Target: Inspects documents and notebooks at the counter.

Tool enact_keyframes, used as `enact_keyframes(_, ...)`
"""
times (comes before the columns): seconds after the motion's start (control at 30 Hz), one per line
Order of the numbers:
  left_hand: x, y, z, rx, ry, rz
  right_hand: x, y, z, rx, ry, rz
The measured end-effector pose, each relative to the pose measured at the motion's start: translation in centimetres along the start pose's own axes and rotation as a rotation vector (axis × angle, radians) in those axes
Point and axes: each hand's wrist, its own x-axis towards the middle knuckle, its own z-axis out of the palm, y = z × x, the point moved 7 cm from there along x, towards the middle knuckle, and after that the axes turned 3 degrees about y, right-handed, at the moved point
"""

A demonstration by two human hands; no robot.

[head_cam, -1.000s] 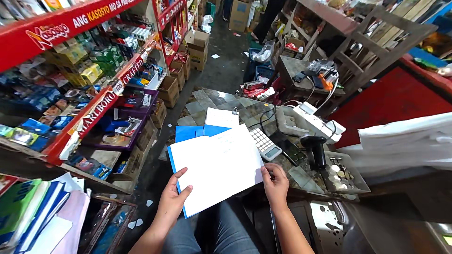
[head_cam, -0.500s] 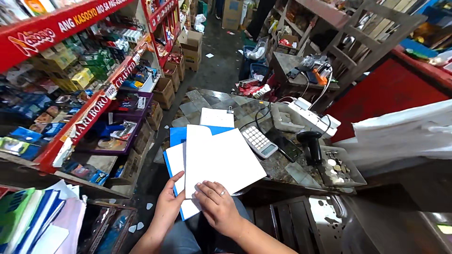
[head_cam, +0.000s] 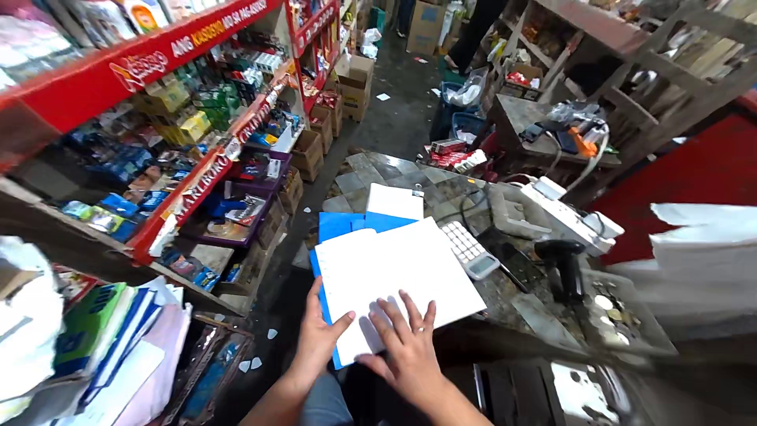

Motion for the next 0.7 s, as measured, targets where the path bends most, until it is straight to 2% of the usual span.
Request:
enact_keyframes(0.1, 0.1, 0.5, 0.0, -0.023, -0.001, 0.013, -0.5, -0.8, 1.7, 0.107, -0.055, 0.014)
enact_keyframes(0.23, 0.1, 0.5, -0.1, -0.101, -0.012, 0.024, -0.4, 0.6, 2.0, 0.216, -0.044, 0.066)
enact_keyframes(0.57, -0.2, 0.8, -0.1, -0.103, -0.051, -0.007, 0.7, 0.9, 0.4, 0.153, 0.057, -0.022)
enact_keyframes(0.7, -0.3, 0.8, -0.4, -0.088, -0.079, -0.009, 1.5, 3.5, -1.5, 0.11, 0.132, 0.072)
